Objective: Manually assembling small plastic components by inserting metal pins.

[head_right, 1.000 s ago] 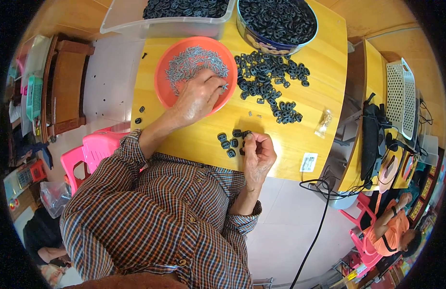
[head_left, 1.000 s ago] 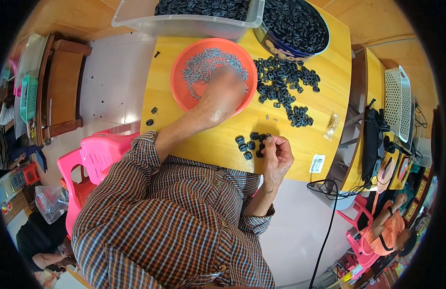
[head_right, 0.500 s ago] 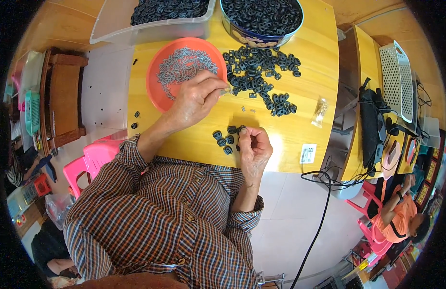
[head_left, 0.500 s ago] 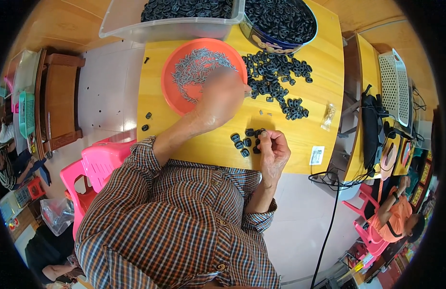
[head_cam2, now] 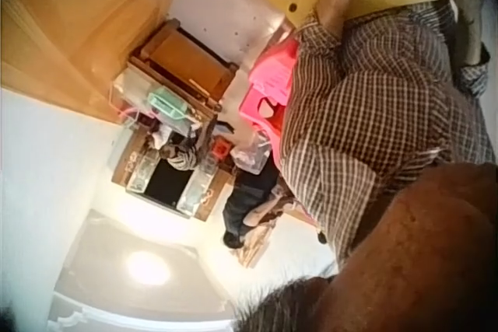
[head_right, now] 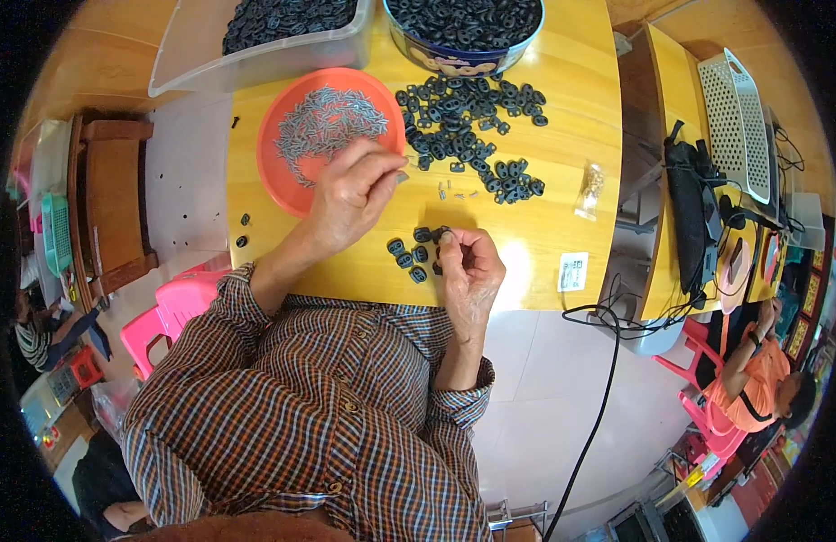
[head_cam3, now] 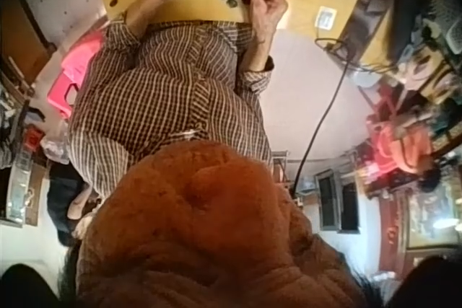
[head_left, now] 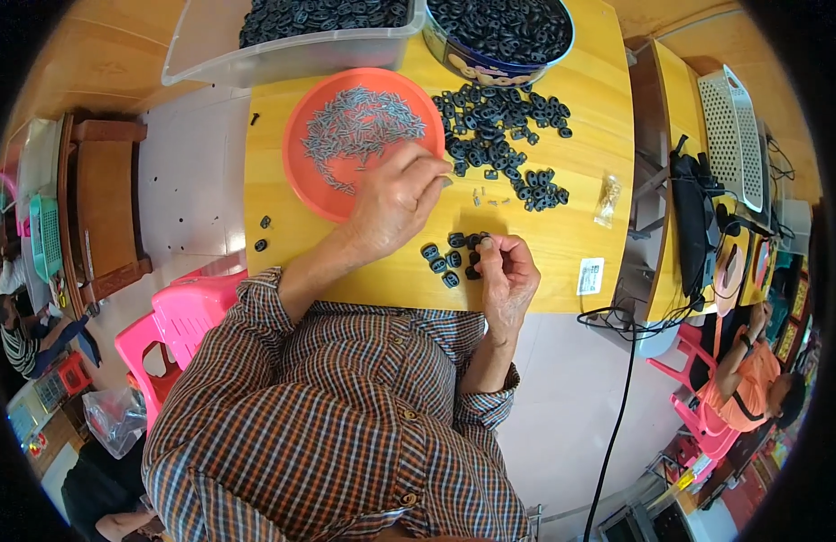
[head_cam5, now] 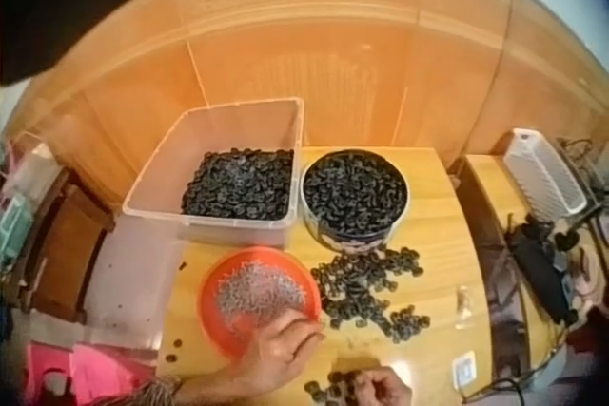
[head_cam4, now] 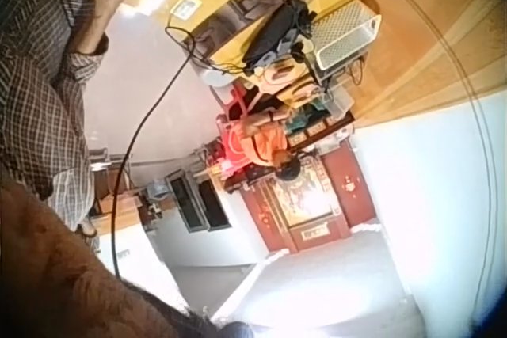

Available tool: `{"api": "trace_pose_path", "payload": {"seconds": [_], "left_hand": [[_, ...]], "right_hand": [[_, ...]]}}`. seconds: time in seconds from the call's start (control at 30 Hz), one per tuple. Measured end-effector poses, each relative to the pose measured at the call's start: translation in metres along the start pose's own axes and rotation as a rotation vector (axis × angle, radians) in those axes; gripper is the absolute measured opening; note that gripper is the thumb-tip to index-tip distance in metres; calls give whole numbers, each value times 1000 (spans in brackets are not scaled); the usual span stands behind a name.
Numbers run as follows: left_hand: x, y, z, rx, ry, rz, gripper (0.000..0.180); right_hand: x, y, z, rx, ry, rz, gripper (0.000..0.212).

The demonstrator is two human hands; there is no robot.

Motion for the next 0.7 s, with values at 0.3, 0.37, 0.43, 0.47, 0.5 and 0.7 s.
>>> {"api": "trace_pose_path", "payload": {"seconds": [0.3, 0.37, 0.43, 0.47, 0.5, 0.7], "left_hand": [[-10, 38, -17, 83, 74, 175, 17], [-11, 43, -17, 142, 96, 205, 19], [-11, 48, -15, 250, 55, 231, 22], [-9, 49, -16, 251, 57, 233, 22], [-6, 51, -18, 241, 77, 221, 22], [14, 59, -25, 294, 146, 280, 23]], "right_hand": [[3, -19, 5, -19, 11, -146, 12], [3, -22, 5, -15, 5, -154, 13], [2, -21, 7, 5, 21, -155, 13], [2, -19, 7, 22, 36, -150, 13], [2, -19, 6, 24, 36, -153, 13], [3, -21, 4, -4, 3, -140, 11]]}}
Point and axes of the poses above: each hand's wrist, its own x-axis towards the middle knuckle, its own y-axis out of the palm, z = x × y, the point moved 3 cm from there along x, towards the middle knuckle, and after that the axes turned 5 degrees about -y, right-handed, at the moved point
